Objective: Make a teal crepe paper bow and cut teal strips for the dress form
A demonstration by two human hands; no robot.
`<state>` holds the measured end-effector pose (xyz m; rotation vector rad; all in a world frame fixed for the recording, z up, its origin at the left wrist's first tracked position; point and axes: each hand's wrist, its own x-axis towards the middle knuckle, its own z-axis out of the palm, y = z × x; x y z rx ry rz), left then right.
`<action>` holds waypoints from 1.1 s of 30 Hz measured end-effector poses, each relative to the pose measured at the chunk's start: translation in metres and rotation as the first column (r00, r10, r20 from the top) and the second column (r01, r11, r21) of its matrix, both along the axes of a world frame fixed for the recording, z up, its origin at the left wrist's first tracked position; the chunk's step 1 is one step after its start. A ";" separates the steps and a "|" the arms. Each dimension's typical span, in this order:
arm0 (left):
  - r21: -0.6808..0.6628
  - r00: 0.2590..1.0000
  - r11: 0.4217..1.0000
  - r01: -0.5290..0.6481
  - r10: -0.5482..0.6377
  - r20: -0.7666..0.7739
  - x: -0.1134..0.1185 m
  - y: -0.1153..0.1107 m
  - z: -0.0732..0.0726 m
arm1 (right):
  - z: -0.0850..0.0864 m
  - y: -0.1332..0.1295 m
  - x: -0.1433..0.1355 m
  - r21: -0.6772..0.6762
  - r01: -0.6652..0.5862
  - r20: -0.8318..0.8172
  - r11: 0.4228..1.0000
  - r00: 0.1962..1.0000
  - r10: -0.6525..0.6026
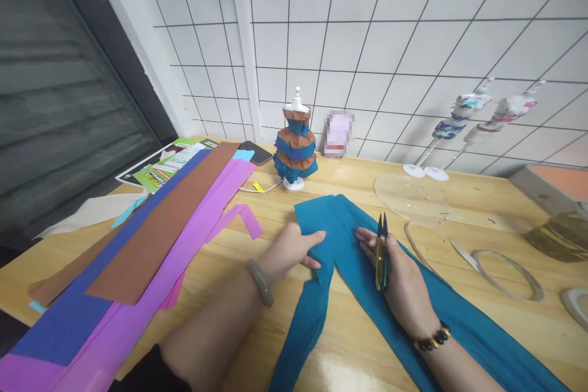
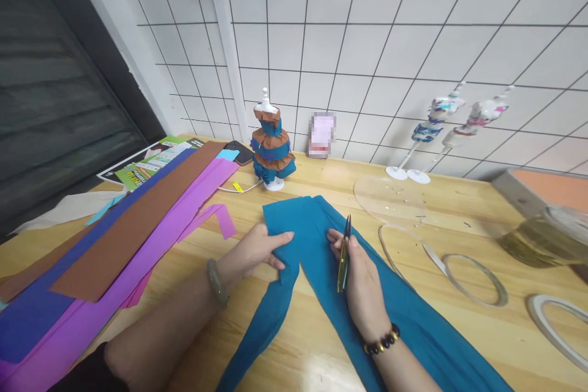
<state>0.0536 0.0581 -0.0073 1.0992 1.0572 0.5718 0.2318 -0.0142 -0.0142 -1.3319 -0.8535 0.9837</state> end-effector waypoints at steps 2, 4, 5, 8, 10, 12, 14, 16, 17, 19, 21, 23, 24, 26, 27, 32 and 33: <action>0.011 1.000 1.000 0.003 -0.003 0.011 -0.001 0.001 0.001 | 0.009 -0.002 0.001 -0.016 -0.007 0.049 1.000 0.999 0.008; 0.014 0.999 1.000 0.005 -0.005 0.046 -0.002 0.001 0.004 | 0.022 -0.006 0.001 -0.079 -0.056 0.182 0.995 0.981 0.070; 0.009 0.997 1.000 0.006 -0.007 0.072 -0.002 0.002 0.006 | 0.030 -0.009 0.001 -0.134 -0.130 0.237 0.982 0.958 0.159; -0.028 0.989 0.999 0.031 -0.026 0.143 -0.005 0.003 0.010 | 0.050 -0.016 -0.001 -0.305 -0.367 0.250 0.879 0.860 0.445; -0.051 0.986 0.997 0.061 -0.053 0.159 -0.006 0.004 0.012 | 0.057 -0.018 -0.002 -0.419 -0.464 0.211 0.780 0.786 0.581; -0.054 0.986 0.995 0.088 -0.079 0.150 -0.008 0.005 0.012 | 0.058 -0.018 -0.001 -0.494 -0.504 0.169 0.708 0.744 0.647; -0.045 0.988 0.994 0.104 -0.097 0.123 -0.008 0.006 0.011 | 0.056 -0.017 0.000 -0.527 -0.515 0.139 0.676 0.733 0.666; -0.031 0.991 0.994 0.109 -0.107 0.078 -0.008 0.006 0.010 | 0.053 -0.016 0.002 -0.540 -0.515 0.123 0.666 0.734 0.668; -0.024 0.993 0.994 0.104 -0.103 0.055 -0.007 0.006 0.010 | 0.052 -0.016 0.003 -0.544 -0.516 0.115 0.661 0.735 0.668; -0.007 0.996 0.997 0.083 -0.083 0.022 -0.007 0.006 0.009 | 0.050 -0.016 0.005 -0.547 -0.535 0.092 0.644 0.726 0.682; 0.001 0.997 0.998 0.070 -0.070 0.019 -0.006 0.006 0.009 | 0.049 -0.016 0.005 -0.552 -0.559 0.069 0.619 0.709 0.701; 0.002 0.998 0.998 0.063 -0.063 0.032 -0.006 0.007 0.009 | 0.049 -0.016 0.006 -0.560 -0.569 0.056 0.602 0.699 0.713; -0.004 0.997 0.998 0.063 -0.063 0.042 -0.006 0.007 0.009 | 0.048 -0.017 0.006 -0.566 -0.566 0.054 0.600 0.700 0.712; -0.023 0.996 0.998 0.062 -0.061 0.062 -0.006 0.007 0.009 | 0.048 -0.016 0.005 -0.577 -0.553 0.059 0.601 0.705 0.706; -0.036 0.995 0.997 0.064 -0.061 0.075 -0.006 0.006 0.009 | 0.048 -0.016 0.005 -0.578 -0.550 0.063 0.602 0.706 0.706; -0.096 0.983 0.992 0.083 -0.066 0.169 -0.005 0.003 0.011 | 0.049 -0.016 0.005 -0.576 -0.552 0.049 0.603 0.713 0.699; -0.103 0.982 0.991 0.086 -0.067 0.175 -0.005 0.002 0.012 | 0.049 -0.016 0.005 -0.577 -0.551 0.045 0.603 0.715 0.697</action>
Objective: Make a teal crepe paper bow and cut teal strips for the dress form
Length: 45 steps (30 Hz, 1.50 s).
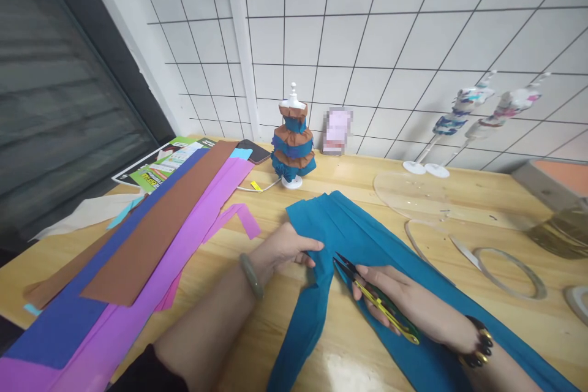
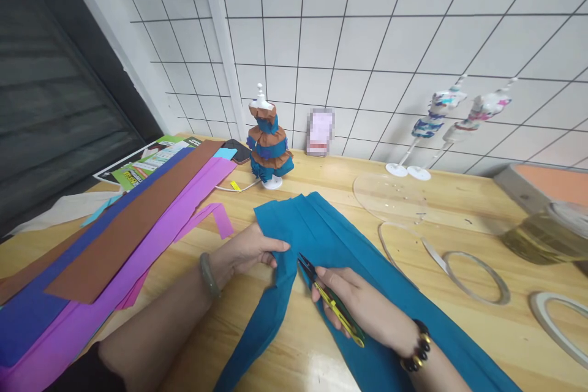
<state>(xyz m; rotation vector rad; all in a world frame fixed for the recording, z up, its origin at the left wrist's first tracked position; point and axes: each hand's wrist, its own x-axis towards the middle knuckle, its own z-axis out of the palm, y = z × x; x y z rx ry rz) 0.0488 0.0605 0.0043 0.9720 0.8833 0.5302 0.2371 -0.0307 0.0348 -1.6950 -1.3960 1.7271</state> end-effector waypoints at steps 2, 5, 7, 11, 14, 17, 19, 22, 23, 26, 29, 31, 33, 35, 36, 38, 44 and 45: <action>-0.004 1.000 1.000 0.000 0.000 -0.007 0.000 0.000 0.000 | 0.001 -0.001 0.000 0.003 0.000 -0.009 1.000 1.000 0.000; -0.002 1.000 1.000 0.004 -0.004 -0.018 0.000 0.000 -0.001 | 0.001 -0.002 0.001 0.024 -0.019 -0.041 1.000 0.999 0.020; -0.004 1.000 1.000 0.010 -0.010 -0.020 -0.001 0.001 -0.002 | 0.000 -0.002 0.001 0.014 -0.022 -0.056 1.000 0.998 0.023; -0.001 1.000 1.000 0.013 -0.013 -0.015 -0.001 0.001 -0.003 | -0.003 -0.001 0.001 -0.013 -0.022 -0.077 1.000 0.997 0.021; 0.012 1.000 1.000 0.013 -0.013 -0.023 0.000 0.001 -0.002 | -0.004 0.000 0.000 0.009 -0.025 -0.109 1.000 0.994 0.026; 0.014 0.999 0.999 0.032 -0.032 -0.026 0.001 0.000 -0.001 | -0.004 0.000 -0.002 0.038 -0.015 -0.126 0.999 0.992 0.020; 0.012 0.999 0.999 0.049 -0.049 -0.005 0.002 -0.001 0.000 | -0.004 0.000 -0.003 0.052 -0.018 -0.127 0.999 0.992 0.024; 0.005 0.998 0.998 0.060 -0.061 0.025 0.003 -0.003 0.000 | -0.005 -0.001 -0.005 0.074 -0.012 -0.112 0.997 0.993 0.020; -0.002 0.997 0.998 0.063 -0.063 0.033 0.003 -0.004 0.000 | -0.005 -0.001 -0.006 0.082 -0.008 -0.107 0.997 0.994 0.016; -0.023 0.996 0.997 0.075 -0.074 0.056 0.002 -0.005 0.000 | -0.005 0.000 -0.008 0.098 -0.004 -0.099 0.995 0.995 0.014; -0.034 0.995 0.995 0.092 -0.090 0.051 0.002 -0.005 -0.001 | -0.005 0.001 -0.010 0.114 0.003 -0.106 0.993 0.994 0.009; -0.033 0.994 0.995 0.097 -0.096 0.045 0.002 -0.005 -0.001 | -0.005 0.001 -0.010 0.124 0.008 -0.104 0.992 0.995 0.005; -0.029 0.995 0.995 0.091 -0.090 0.035 0.003 -0.005 0.000 | -0.005 0.001 -0.010 0.132 0.008 -0.095 0.991 0.995 0.004; -0.010 0.996 0.997 0.082 -0.082 0.020 0.003 -0.005 0.000 | -0.006 0.002 -0.009 0.149 0.005 -0.074 0.989 0.997 0.006; 0.002 0.997 0.997 0.078 -0.078 0.012 0.004 -0.005 0.000 | -0.006 0.002 -0.009 0.157 0.002 -0.062 0.988 0.998 0.008; 0.020 0.998 0.997 0.071 -0.071 0.002 0.004 -0.005 -0.001 | -0.006 0.002 -0.010 0.170 -0.004 -0.031 0.985 0.999 0.010; 0.035 0.996 0.995 0.090 -0.090 -0.001 0.003 -0.003 -0.005 | -0.002 0.002 -0.012 0.209 -0.029 0.050 0.978 0.999 0.019; 0.033 0.996 0.995 0.089 -0.089 -0.001 0.003 -0.004 -0.005 | -0.002 0.001 -0.012 0.214 -0.034 0.058 0.976 0.998 0.022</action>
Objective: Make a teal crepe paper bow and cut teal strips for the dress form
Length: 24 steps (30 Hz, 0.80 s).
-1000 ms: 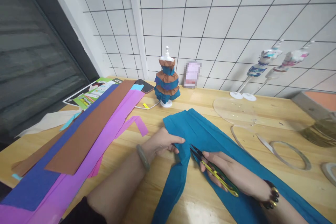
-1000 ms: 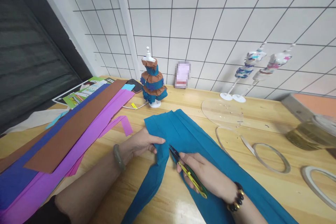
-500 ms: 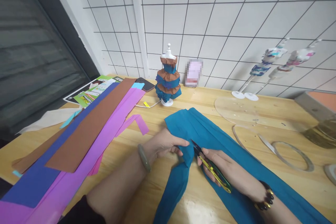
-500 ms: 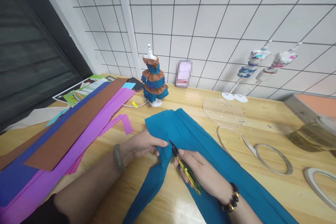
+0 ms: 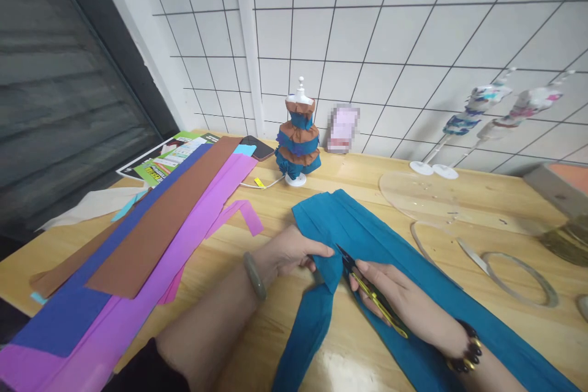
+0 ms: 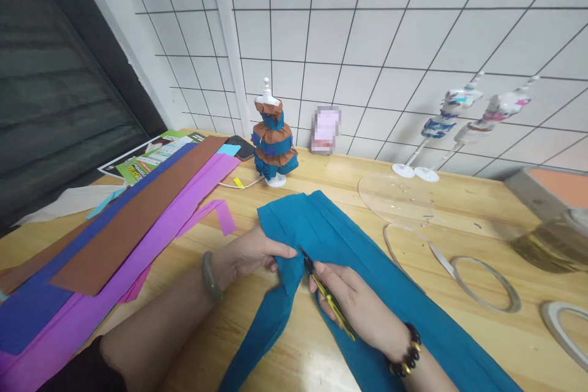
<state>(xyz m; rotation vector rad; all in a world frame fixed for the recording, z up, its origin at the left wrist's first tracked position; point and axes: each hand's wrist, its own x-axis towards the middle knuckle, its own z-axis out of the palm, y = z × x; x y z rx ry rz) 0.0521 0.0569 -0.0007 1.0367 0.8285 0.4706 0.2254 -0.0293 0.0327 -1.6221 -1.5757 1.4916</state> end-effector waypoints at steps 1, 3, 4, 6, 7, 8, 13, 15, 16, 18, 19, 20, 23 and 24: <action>-0.004 1.000 1.000 -0.003 0.003 0.000 0.000 0.000 0.001 | 0.000 0.000 0.000 0.004 -0.005 0.004 1.000 1.000 0.005; -0.011 1.000 1.000 -0.007 0.007 0.000 0.001 -0.001 0.004 | 0.000 -0.001 0.001 0.008 -0.016 0.002 1.000 1.000 0.016; -0.012 1.000 1.000 -0.011 0.011 -0.003 0.001 -0.002 0.005 | -0.001 -0.001 0.001 0.011 -0.021 -0.001 1.000 1.000 0.021; -0.016 1.000 1.000 -0.012 0.012 -0.009 0.001 -0.002 0.008 | -0.002 -0.001 0.001 0.012 -0.025 -0.004 1.000 1.000 0.025; -0.017 1.000 1.000 -0.011 0.010 -0.009 0.001 -0.003 0.009 | -0.003 -0.001 0.001 0.012 -0.023 -0.003 1.000 1.000 0.023; -0.016 1.000 1.000 -0.008 0.008 -0.008 0.001 -0.003 0.009 | -0.003 -0.001 0.001 0.013 -0.020 -0.001 1.000 1.000 0.020; -0.009 1.000 1.000 0.012 -0.012 -0.004 0.000 -0.002 0.008 | -0.004 -0.001 0.001 0.018 -0.023 -0.005 1.000 1.000 0.024; -0.010 1.000 1.000 0.014 -0.014 -0.003 0.000 -0.002 0.008 | -0.004 -0.001 0.001 0.022 -0.032 -0.007 0.999 0.999 0.032; -0.009 1.000 1.000 0.013 -0.013 -0.003 0.000 -0.002 0.009 | -0.004 -0.001 0.001 0.024 -0.035 -0.006 0.999 0.999 0.035; -0.012 1.000 1.000 0.005 -0.006 -0.010 0.000 -0.002 0.010 | -0.005 -0.001 0.001 0.028 -0.036 -0.001 0.999 0.999 0.037; -0.018 1.000 1.000 0.000 -0.001 -0.018 0.000 -0.003 0.010 | -0.005 -0.001 0.001 0.029 -0.035 0.003 0.999 0.999 0.035; -0.025 1.000 1.000 -0.006 0.005 -0.027 0.001 -0.003 0.010 | -0.005 0.000 0.001 0.031 -0.032 0.008 0.999 0.999 0.031; -0.027 1.000 1.000 -0.011 0.011 -0.020 0.000 -0.003 0.009 | -0.006 0.000 0.001 0.026 -0.017 0.025 1.000 1.000 0.016; -0.020 1.000 1.000 -0.007 0.007 -0.011 0.000 -0.002 0.008 | -0.007 0.000 0.002 0.027 -0.010 0.028 1.000 1.000 0.009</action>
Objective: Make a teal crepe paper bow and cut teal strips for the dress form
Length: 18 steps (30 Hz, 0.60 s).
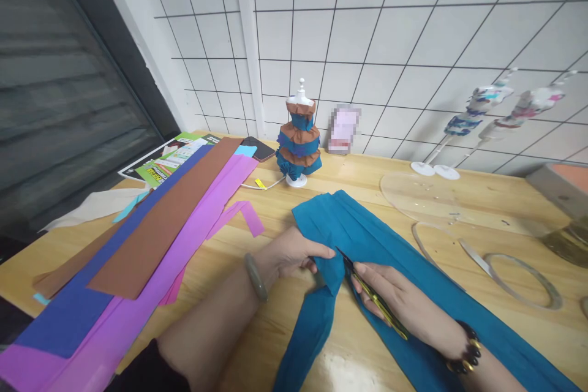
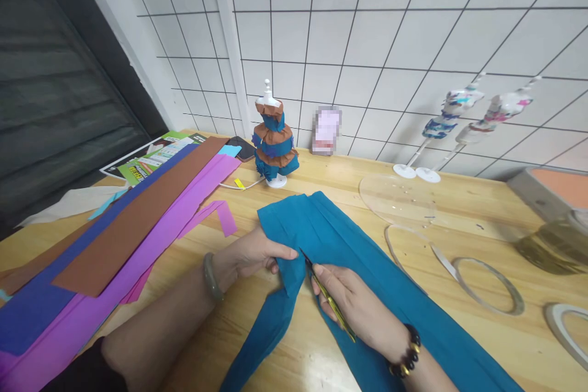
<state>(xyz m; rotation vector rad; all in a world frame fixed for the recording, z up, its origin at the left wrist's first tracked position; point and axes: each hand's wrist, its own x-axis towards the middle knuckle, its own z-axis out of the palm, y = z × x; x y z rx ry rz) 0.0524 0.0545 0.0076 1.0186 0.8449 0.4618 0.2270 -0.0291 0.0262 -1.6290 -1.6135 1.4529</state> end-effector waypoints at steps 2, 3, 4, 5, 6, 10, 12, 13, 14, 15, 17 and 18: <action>0.013 1.000 1.000 0.010 -0.010 0.010 0.000 0.000 -0.001 | -0.001 0.000 0.001 0.003 0.012 0.008 1.000 1.000 -0.012; 0.014 1.000 1.000 0.011 -0.011 0.007 0.000 0.000 -0.002 | -0.002 0.000 0.001 0.004 0.015 0.010 1.000 1.000 -0.015; 0.012 1.000 1.000 0.008 -0.008 -0.001 0.000 0.000 -0.002 | -0.002 0.000 0.001 0.004 0.019 0.011 1.000 1.000 -0.019; 0.008 1.000 1.000 0.001 -0.001 -0.013 0.000 0.000 -0.002 | -0.003 0.001 0.001 0.003 0.019 0.008 1.000 1.000 -0.019; 0.004 1.000 1.000 -0.005 0.005 -0.023 0.000 0.000 -0.001 | -0.004 0.001 0.001 0.001 0.017 0.002 1.000 1.000 -0.017; 0.009 1.000 1.000 0.005 -0.004 -0.021 0.000 0.000 0.001 | -0.004 0.002 0.001 0.005 -0.018 -0.044 1.000 0.999 0.018; 0.013 1.000 1.000 0.016 -0.016 -0.005 0.000 0.000 0.002 | -0.003 0.002 0.001 0.006 -0.031 -0.061 1.000 0.998 0.031; 0.012 1.000 1.000 0.021 -0.021 0.002 0.000 0.000 0.001 | -0.002 0.002 0.001 0.009 -0.034 -0.067 0.999 0.997 0.034; 0.010 1.000 1.000 0.024 -0.024 0.007 0.000 0.001 0.001 | -0.002 0.002 0.000 0.012 -0.035 -0.072 0.999 0.997 0.036; 0.009 1.000 1.000 0.025 -0.026 0.013 0.000 0.001 0.001 | -0.002 0.002 0.000 0.020 -0.038 -0.077 0.999 0.996 0.039; 0.008 0.999 0.999 0.032 -0.032 0.022 0.000 0.000 0.000 | -0.001 0.003 0.000 0.037 -0.040 -0.082 0.999 0.996 0.043; 0.008 0.999 0.999 0.040 -0.040 0.023 0.000 0.000 -0.001 | -0.001 0.003 0.000 0.041 -0.040 -0.083 0.998 0.996 0.044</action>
